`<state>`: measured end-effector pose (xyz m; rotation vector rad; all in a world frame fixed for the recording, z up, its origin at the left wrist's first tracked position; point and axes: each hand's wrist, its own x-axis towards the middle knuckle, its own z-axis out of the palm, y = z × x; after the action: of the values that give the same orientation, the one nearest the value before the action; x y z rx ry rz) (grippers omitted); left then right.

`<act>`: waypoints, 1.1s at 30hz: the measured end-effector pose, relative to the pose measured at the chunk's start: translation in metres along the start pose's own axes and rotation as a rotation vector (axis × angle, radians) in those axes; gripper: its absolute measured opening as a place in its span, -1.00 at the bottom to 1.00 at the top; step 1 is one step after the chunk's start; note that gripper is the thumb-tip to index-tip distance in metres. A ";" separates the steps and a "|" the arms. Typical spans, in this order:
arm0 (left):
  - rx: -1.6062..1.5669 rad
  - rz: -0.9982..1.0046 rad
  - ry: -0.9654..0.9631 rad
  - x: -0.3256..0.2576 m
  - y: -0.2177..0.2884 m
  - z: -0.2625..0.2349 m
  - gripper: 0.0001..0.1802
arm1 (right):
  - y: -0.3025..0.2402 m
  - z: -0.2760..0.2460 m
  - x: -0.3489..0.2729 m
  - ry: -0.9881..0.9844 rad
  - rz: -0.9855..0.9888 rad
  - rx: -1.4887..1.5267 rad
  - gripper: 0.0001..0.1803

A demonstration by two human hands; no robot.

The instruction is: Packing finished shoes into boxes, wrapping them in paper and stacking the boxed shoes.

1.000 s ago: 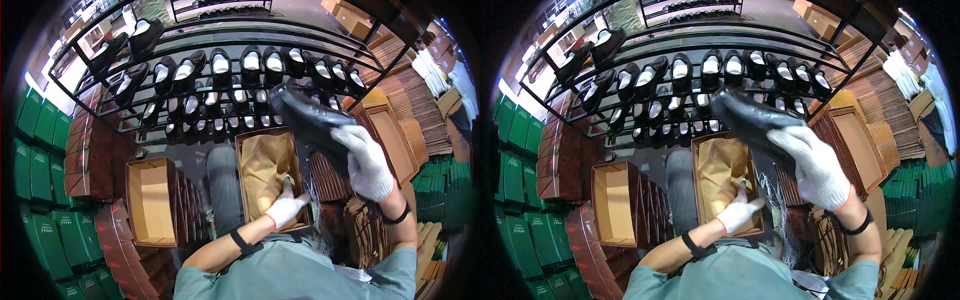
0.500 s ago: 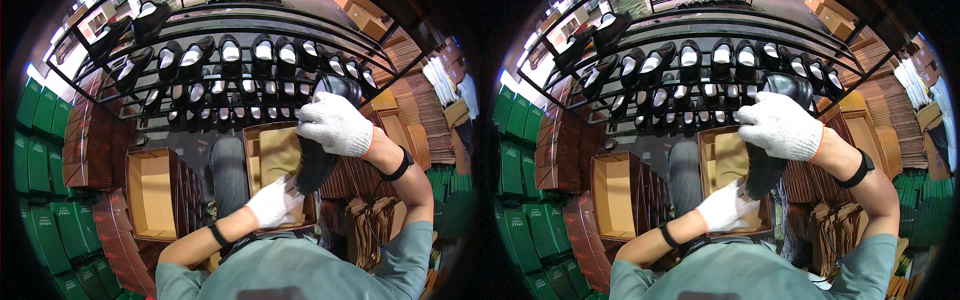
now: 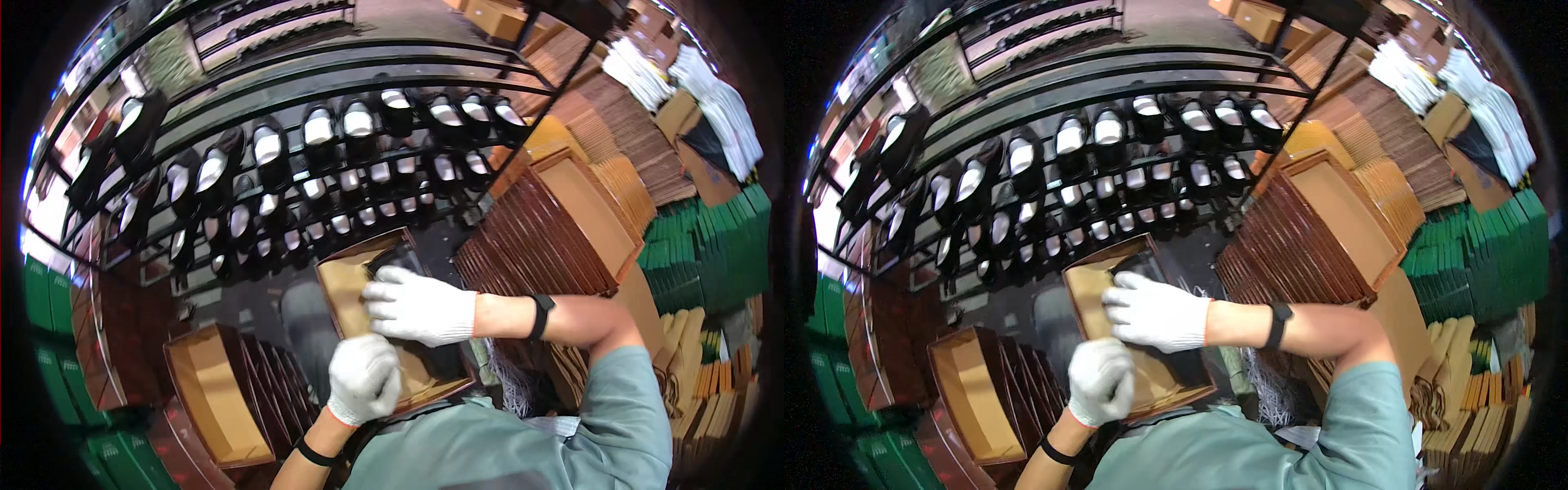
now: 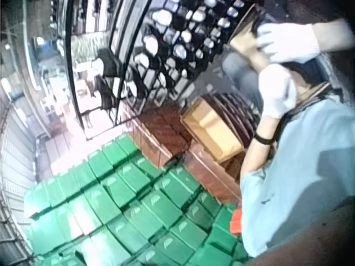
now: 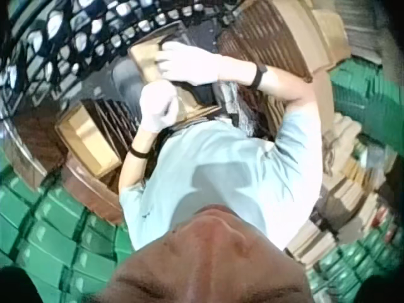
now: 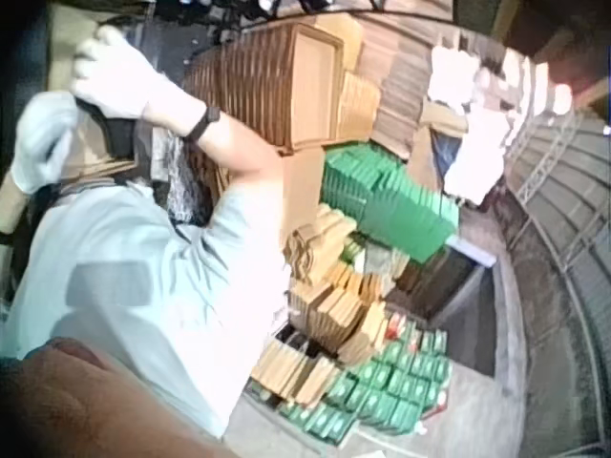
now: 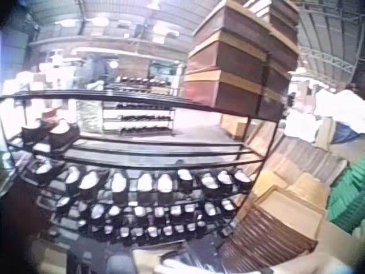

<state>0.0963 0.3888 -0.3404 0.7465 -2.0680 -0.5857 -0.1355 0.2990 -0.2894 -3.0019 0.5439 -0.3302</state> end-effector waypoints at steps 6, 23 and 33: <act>0.427 -0.281 -0.265 0.043 -0.063 0.052 -0.12 | 0.004 -0.119 -0.170 0.118 1.258 -0.531 -0.29; -1.146 -0.823 0.236 -0.086 0.057 0.043 0.37 | -0.150 0.021 -0.184 0.170 1.326 0.682 -0.03; -1.418 -0.812 0.204 0.027 -0.102 0.021 -0.03 | 0.003 -0.011 -0.045 0.709 0.873 1.300 0.24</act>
<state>0.0961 0.2997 -0.4017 0.6316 -0.6567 -1.9770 -0.1802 0.3121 -0.2876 -1.2107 1.0362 -1.0866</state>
